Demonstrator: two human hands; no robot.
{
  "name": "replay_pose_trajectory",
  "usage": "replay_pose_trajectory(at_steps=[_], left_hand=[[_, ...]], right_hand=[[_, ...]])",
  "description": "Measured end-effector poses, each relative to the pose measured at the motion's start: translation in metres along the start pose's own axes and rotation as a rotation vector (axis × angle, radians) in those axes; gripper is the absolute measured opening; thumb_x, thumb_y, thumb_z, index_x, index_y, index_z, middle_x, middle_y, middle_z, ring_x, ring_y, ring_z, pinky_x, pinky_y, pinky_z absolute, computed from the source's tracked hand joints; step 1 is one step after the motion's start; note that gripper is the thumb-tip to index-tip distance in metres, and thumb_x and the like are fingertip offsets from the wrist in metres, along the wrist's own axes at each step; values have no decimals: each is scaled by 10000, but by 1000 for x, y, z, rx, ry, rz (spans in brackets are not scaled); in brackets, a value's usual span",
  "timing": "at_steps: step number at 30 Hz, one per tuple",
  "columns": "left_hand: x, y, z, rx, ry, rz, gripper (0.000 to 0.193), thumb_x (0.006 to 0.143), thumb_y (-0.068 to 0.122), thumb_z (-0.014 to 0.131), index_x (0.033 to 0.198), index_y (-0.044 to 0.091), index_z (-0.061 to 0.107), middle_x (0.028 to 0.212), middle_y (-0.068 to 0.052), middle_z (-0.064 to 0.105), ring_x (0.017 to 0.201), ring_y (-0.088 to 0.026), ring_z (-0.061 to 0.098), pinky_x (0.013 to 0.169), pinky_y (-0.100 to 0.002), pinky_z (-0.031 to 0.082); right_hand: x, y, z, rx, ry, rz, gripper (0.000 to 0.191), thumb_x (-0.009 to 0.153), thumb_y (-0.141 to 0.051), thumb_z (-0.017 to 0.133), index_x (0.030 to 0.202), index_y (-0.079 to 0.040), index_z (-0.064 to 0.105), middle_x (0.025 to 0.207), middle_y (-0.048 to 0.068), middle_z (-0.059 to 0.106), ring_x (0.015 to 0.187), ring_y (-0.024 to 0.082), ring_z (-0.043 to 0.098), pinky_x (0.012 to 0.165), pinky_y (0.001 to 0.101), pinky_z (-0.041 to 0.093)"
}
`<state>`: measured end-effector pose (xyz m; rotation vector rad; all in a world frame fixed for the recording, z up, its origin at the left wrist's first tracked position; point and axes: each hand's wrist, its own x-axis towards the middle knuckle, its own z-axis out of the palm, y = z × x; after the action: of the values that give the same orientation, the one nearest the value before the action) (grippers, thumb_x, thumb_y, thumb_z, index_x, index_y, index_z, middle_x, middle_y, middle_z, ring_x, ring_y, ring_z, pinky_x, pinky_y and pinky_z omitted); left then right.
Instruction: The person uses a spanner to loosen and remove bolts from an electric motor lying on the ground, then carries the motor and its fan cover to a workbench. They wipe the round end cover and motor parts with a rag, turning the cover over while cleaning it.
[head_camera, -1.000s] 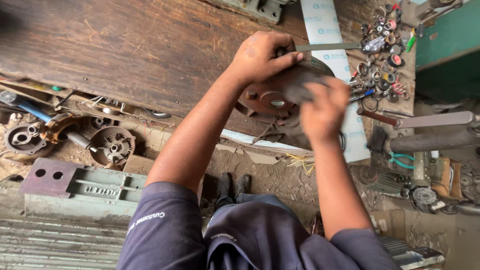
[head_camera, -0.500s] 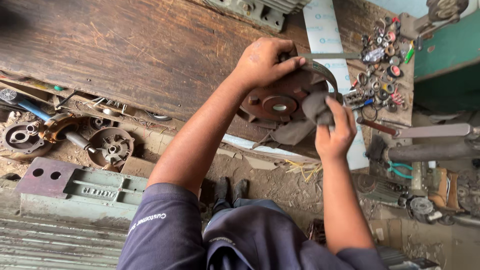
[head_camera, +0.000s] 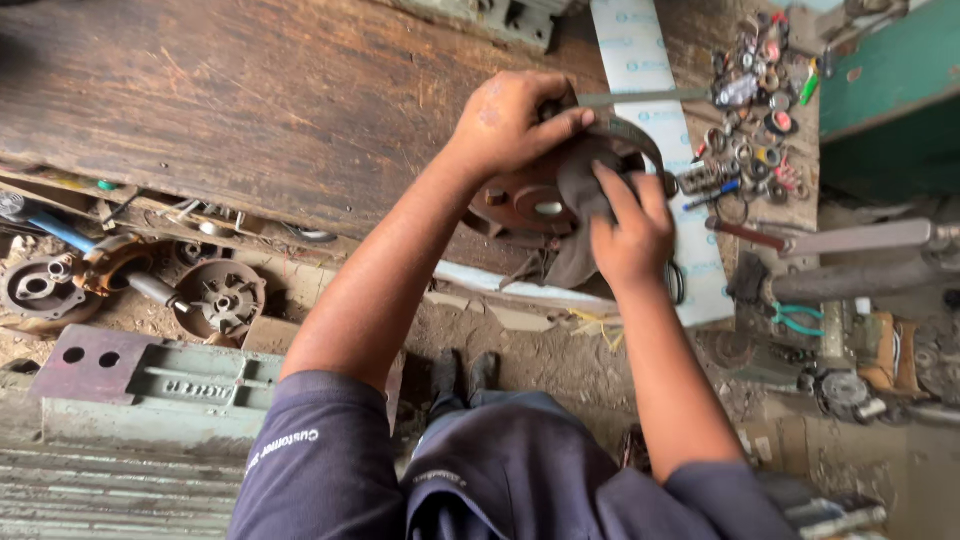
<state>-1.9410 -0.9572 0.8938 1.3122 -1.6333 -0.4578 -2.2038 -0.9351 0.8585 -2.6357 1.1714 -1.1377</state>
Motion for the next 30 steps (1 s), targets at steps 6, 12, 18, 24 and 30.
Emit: replay_pose_trajectory(at_steps=[6,12,18,24,30], left_hand=[[7,-7,-3,22,128,34,448,899,518,724,883,71,716,818,-161,717,815,-392,684,693,-492,531],[16,-19,4,42,88,-27,456,915,525,708,889,70,716,819,-171,711,832,-390,687,719,-492,530],[25,-27,6,23,91,-16,436,896,531,709,924,97,749,839,-162,733,830,-381,698,730,-476,549],[27,-31,8,69,105,-42,441,903,533,700,921,95,749,831,-141,745,830,-360,714,734,-467,560],[27,-30,9,69,55,-87,436,902,545,691,934,116,757,814,-142,736,815,-357,713,734,-466,559]], right_hand=[[-36,21,30,20,-74,147,394,806,-43,636,1191,-50,722,1196,256,683,1093,462,647,944,499,530],[-9,51,-8,-23,116,65,426,883,-15,607,1294,-67,706,1203,172,727,1132,428,660,1053,508,517],[-7,63,40,-232,68,59,479,916,-40,687,1388,-51,605,1287,253,536,1136,505,589,923,552,509],[-75,45,38,-36,-229,42,466,729,14,607,1164,-128,694,1111,184,642,1072,421,647,932,503,548],[-51,30,47,-171,-13,-4,442,736,-16,706,1173,-74,676,1111,221,572,1033,440,582,893,511,498]])
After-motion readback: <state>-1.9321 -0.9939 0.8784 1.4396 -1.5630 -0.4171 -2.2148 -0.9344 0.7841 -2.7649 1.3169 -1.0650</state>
